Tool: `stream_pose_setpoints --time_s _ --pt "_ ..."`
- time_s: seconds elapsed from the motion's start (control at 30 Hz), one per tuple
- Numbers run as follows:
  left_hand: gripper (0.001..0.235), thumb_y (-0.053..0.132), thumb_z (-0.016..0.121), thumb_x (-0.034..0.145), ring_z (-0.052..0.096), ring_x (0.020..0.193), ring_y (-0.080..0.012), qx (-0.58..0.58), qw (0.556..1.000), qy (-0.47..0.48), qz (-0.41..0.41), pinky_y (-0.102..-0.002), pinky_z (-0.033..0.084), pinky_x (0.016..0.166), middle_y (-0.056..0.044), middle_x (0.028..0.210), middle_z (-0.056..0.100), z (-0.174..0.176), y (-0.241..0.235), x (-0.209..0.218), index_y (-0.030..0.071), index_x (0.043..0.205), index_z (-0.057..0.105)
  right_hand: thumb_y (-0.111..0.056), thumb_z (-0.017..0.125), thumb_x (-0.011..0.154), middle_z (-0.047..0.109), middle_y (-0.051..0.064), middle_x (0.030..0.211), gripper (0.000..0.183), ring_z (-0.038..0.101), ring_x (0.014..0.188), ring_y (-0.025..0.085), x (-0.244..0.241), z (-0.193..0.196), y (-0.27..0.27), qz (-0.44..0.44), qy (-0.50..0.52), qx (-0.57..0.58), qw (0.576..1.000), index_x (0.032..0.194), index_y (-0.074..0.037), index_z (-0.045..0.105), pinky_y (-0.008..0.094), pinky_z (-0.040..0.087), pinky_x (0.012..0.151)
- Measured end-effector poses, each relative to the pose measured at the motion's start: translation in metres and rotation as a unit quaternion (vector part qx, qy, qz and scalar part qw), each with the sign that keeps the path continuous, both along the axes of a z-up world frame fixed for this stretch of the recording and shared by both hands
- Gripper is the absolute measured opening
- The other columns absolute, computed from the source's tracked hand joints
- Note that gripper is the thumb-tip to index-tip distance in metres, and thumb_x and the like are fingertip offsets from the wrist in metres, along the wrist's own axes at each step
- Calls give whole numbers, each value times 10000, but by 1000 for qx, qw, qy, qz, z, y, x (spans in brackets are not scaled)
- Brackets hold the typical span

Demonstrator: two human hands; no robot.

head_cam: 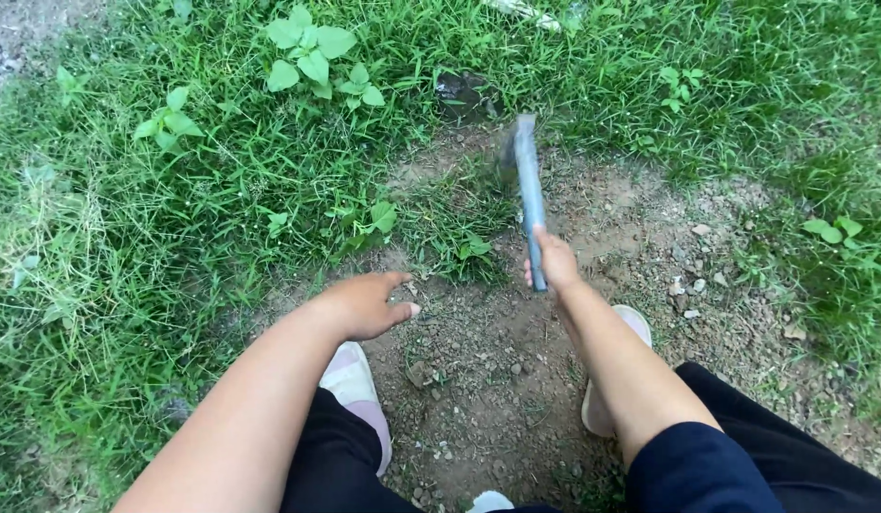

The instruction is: The person uses a small hand tool to dig into the soil and pull up weeds, clearing a patch of ground.

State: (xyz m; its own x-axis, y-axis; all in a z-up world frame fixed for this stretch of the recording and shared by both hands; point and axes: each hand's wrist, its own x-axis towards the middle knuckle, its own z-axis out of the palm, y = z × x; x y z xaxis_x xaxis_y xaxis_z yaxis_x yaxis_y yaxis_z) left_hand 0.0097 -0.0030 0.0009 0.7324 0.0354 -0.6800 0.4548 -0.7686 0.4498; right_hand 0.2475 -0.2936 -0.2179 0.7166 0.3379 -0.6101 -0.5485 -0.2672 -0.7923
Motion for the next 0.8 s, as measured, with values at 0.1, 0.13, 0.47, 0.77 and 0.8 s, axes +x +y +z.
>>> stream_pose_setpoints --time_s 0.1,0.13,0.47,0.77,0.8 --pt "704 548 618 914 564 1323 -363 4 1000 5 0 -457 441 1122 -174 1418 597 3 2 0 232 1521 449 -454 446 1059 610 103 640 389 593 449 228 34 53 27 -15 -57 42 997 1044 -71 513 381 513 388" --pt "700 544 618 913 572 1315 -365 3 1000 12 8 -458 446 1121 -178 1408 605 2 3 0 238 1521 451 -460 440 1078 604 95 644 404 597 457 219 50 70 35 -18 -86 51 995 1043 -62 502 371 516 389" --pt "686 532 633 920 480 1364 -403 20 1000 19 -4 -470 380 1152 -210 1424 561 -7 5 -6 273 1529 453 -533 399 1047 584 138 622 484 590 423 279 155 -38 64 3 -104 -49 993 1021 -63 515 437 493 364" --pt "713 525 633 924 436 1443 -334 2 1000 1 -31 -428 356 1190 -143 1566 445 -20 -13 -6 176 1515 441 -488 483 1041 584 147 611 427 555 405 266 9 -61 -15 -21 3 -64 998 985 -74 576 413 472 379" --pt "706 513 637 931 412 1456 -337 -7 999 -21 -44 -425 347 1190 -149 1586 412 -24 -13 -8 153 1507 447 -458 521 1021 588 145 620 367 549 409 258 7 -45 -18 -23 19 -71 997 995 -101 602 405 469 383"
